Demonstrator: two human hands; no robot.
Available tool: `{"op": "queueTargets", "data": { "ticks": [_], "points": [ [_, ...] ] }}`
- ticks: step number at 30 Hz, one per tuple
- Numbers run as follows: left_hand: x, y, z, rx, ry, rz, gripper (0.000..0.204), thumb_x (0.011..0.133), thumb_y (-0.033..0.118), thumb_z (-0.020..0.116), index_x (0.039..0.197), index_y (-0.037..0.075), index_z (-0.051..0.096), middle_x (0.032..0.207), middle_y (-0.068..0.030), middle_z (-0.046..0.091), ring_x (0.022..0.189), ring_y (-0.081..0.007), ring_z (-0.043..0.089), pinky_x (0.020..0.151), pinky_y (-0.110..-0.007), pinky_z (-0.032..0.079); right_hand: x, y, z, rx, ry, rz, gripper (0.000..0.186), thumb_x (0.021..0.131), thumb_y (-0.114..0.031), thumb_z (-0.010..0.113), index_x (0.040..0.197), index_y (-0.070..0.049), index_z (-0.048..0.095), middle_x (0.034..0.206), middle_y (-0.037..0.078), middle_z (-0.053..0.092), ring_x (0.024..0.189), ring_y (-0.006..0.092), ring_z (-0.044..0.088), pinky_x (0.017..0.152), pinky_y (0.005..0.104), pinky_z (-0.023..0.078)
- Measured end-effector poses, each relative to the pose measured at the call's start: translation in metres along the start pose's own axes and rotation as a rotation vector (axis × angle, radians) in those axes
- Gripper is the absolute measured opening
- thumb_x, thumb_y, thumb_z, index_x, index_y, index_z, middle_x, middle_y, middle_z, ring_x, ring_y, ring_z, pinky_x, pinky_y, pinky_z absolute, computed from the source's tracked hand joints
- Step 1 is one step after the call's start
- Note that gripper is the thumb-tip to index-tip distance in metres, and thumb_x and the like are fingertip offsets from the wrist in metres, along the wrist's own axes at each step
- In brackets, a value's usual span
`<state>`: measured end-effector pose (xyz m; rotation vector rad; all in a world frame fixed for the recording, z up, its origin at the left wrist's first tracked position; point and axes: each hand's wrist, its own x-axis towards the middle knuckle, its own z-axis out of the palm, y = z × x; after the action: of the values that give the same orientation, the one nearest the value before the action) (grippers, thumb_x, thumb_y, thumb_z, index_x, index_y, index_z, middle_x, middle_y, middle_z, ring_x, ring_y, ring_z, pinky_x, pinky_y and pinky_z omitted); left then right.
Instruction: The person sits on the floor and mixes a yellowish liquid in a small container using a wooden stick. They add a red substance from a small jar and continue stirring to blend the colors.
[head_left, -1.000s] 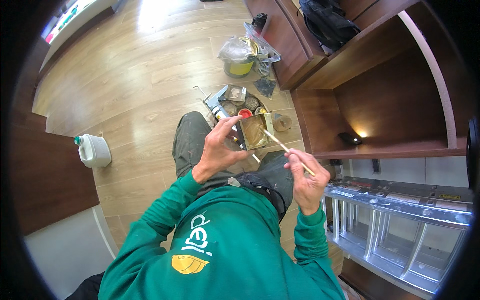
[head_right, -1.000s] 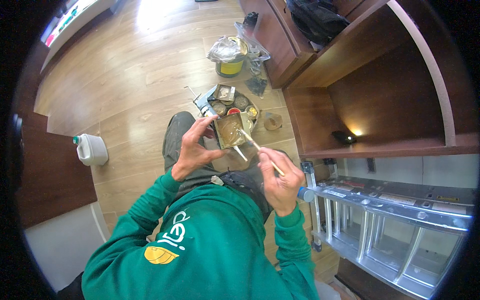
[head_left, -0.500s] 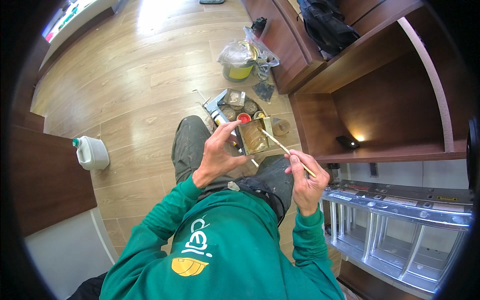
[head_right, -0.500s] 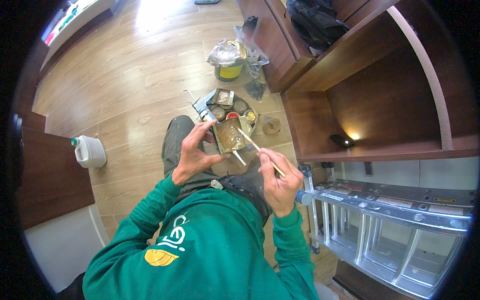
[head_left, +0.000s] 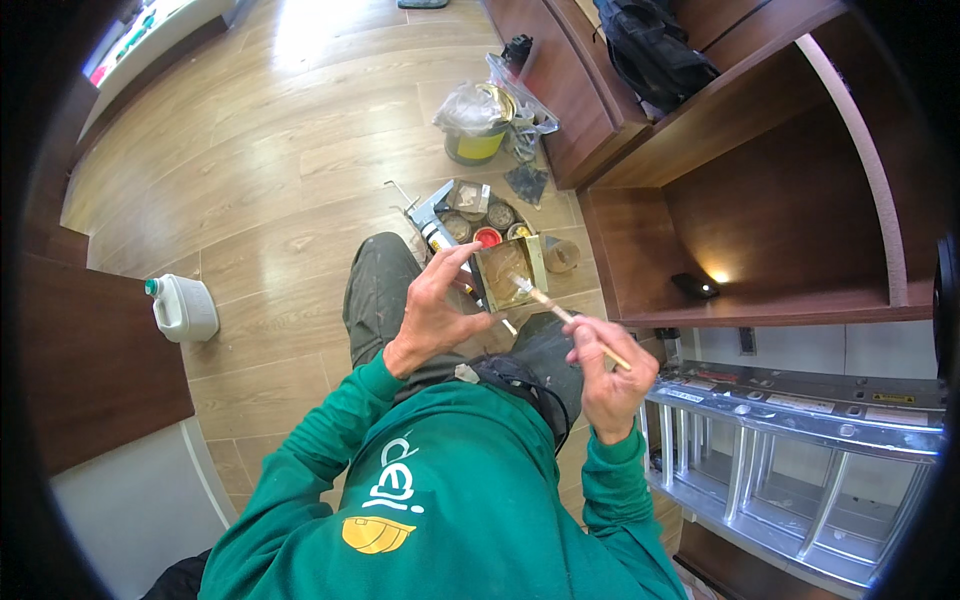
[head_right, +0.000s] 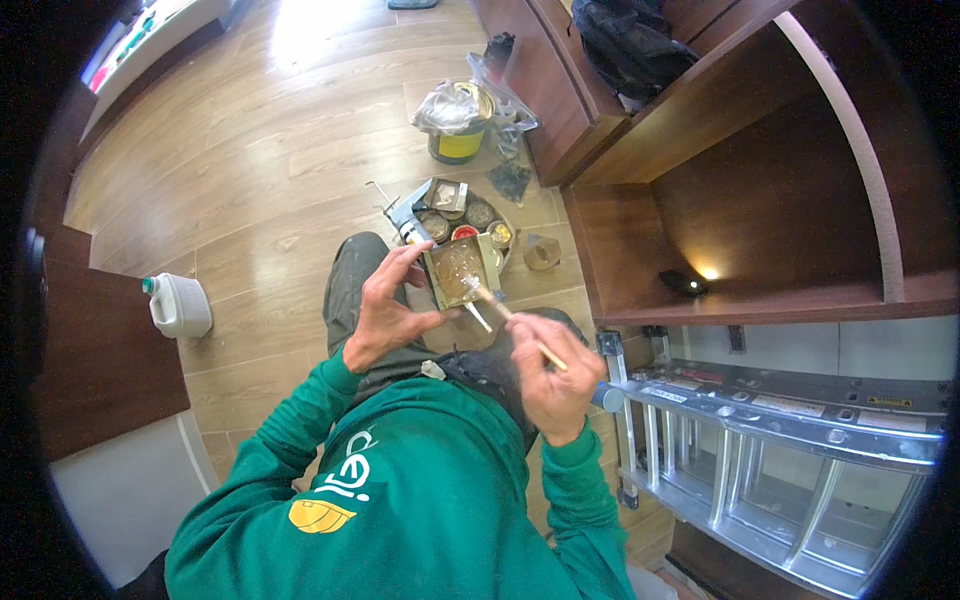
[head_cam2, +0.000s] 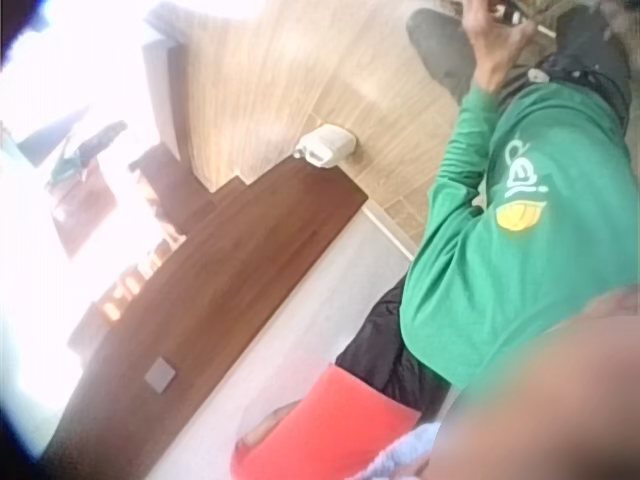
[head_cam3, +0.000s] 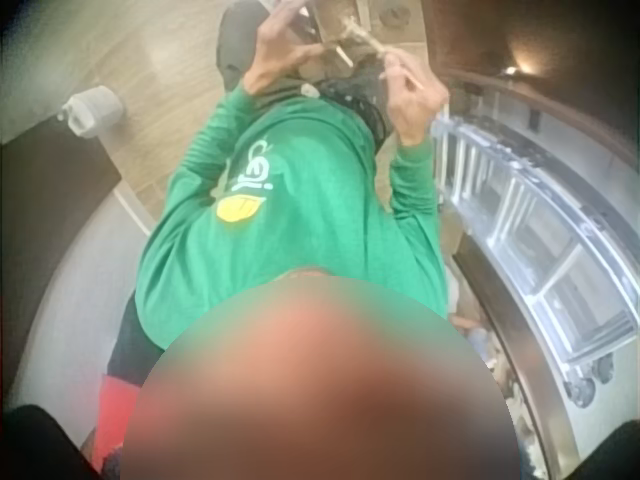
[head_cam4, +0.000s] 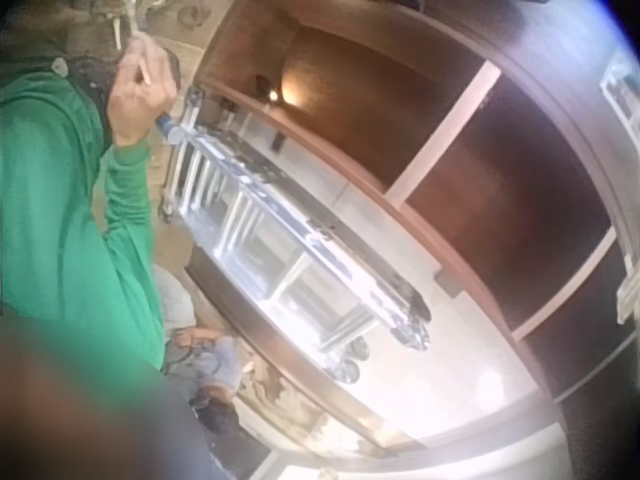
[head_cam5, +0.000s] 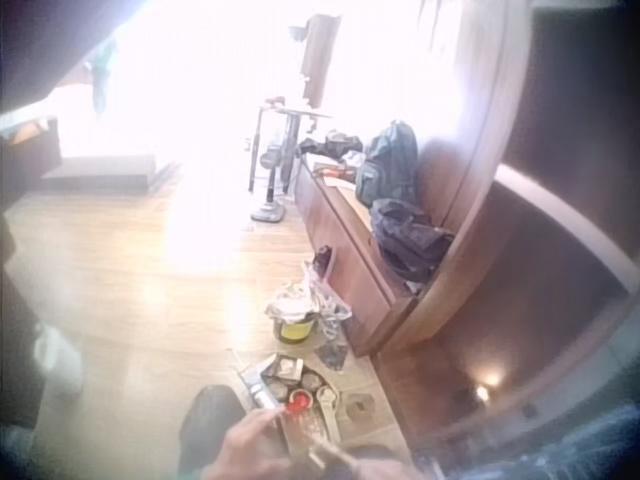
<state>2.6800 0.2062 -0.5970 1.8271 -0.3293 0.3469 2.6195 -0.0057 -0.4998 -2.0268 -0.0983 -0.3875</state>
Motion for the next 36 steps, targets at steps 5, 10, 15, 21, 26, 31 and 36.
{"op": "queueTargets", "data": {
  "ticks": [5, 10, 15, 21, 26, 31, 36],
  "points": [
    [0.000, -0.001, 0.003, 0.004, 0.012, 0.006, 0.090, 0.058, 0.015, 0.095, 0.139, 0.004, 0.058, 0.119, -0.0099, 0.064, 0.084, -0.0142, 0.065, 0.076, -0.028, 0.056, 0.000, 0.000, -0.003, -0.012, -0.173, -0.083, 0.011, 0.093, -0.003, 0.068, 0.100, 0.002, 0.075, 0.092, 0.013, 0.076, 0.068, 0.0162, 0.069, 0.063, 0.0290, 0.055],
    [-0.003, -0.001, 0.005, -0.006, 0.014, -0.003, 0.089, 0.057, 0.014, 0.095, 0.139, 0.004, 0.059, 0.119, -0.0100, 0.064, 0.084, -0.0146, 0.065, 0.076, -0.029, 0.056, -0.002, 0.002, -0.004, 0.034, -0.032, 0.088, 0.012, 0.092, -0.003, 0.068, 0.101, 0.003, 0.075, 0.091, 0.014, 0.075, 0.076, 0.0199, 0.071, 0.069, 0.0295, 0.056],
    [-0.004, 0.001, 0.006, -0.002, 0.014, -0.002, 0.088, 0.058, 0.012, 0.094, 0.138, 0.005, 0.059, 0.119, -0.0105, 0.065, 0.085, -0.0155, 0.065, 0.077, -0.030, 0.056, 0.003, 0.003, -0.004, -0.073, -0.105, -0.116, 0.013, 0.095, -0.002, 0.066, 0.103, 0.004, 0.074, 0.091, 0.012, 0.075, 0.064, 0.0117, 0.065, 0.058, 0.0251, 0.052],
    [-0.006, 0.001, 0.008, 0.014, -0.018, 0.038, 0.087, 0.058, 0.010, 0.092, 0.139, 0.005, 0.059, 0.121, -0.0113, 0.065, 0.085, -0.0168, 0.065, 0.077, -0.030, 0.056, 0.010, -0.005, -0.009, -0.234, -0.165, -0.129, 0.012, 0.089, -0.002, 0.071, 0.101, 0.001, 0.074, 0.094, 0.017, 0.075, 0.080, 0.0292, 0.074, 0.071, 0.0343, 0.057],
    [-0.007, 0.000, 0.008, 0.001, -0.028, 0.030, 0.089, 0.057, 0.009, 0.091, 0.140, 0.005, 0.059, 0.122, -0.0122, 0.064, 0.085, -0.0179, 0.065, 0.078, -0.031, 0.057, 0.011, -0.013, -0.009, -0.168, -0.091, -0.136, 0.012, 0.089, -0.001, 0.071, 0.100, 0.000, 0.074, 0.093, 0.016, 0.075, 0.080, 0.0284, 0.074, 0.071, 0.0339, 0.057],
    [-0.005, 0.001, 0.009, 0.018, -0.030, 0.044, 0.088, 0.057, 0.008, 0.089, 0.139, 0.005, 0.059, 0.122, -0.0128, 0.064, 0.086, -0.0185, 0.066, 0.078, -0.031, 0.057, 0.018, -0.007, -0.004, -0.230, -0.104, -0.210, 0.011, 0.091, -0.001, 0.070, 0.101, 0.002, 0.075, 0.088, 0.013, 0.075, 0.072, 0.0186, 0.070, 0.065, 0.0281, 0.054],
    [-0.006, -0.001, 0.006, 0.057, -0.064, 0.069, 0.086, 0.059, 0.007, 0.083, 0.140, 0.006, 0.055, 0.131, -0.0148, 0.061, 0.085, -0.0228, 0.069, 0.077, -0.033, 0.060, 0.018, -0.008, -0.006, -0.204, -0.033, -0.106, 0.009, 0.089, -0.002, 0.071, 0.097, 0.001, 0.074, 0.091, 0.015, 0.075, 0.079, 0.0297, 0.074, 0.072, 0.0354, 0.057]
  ]
}}
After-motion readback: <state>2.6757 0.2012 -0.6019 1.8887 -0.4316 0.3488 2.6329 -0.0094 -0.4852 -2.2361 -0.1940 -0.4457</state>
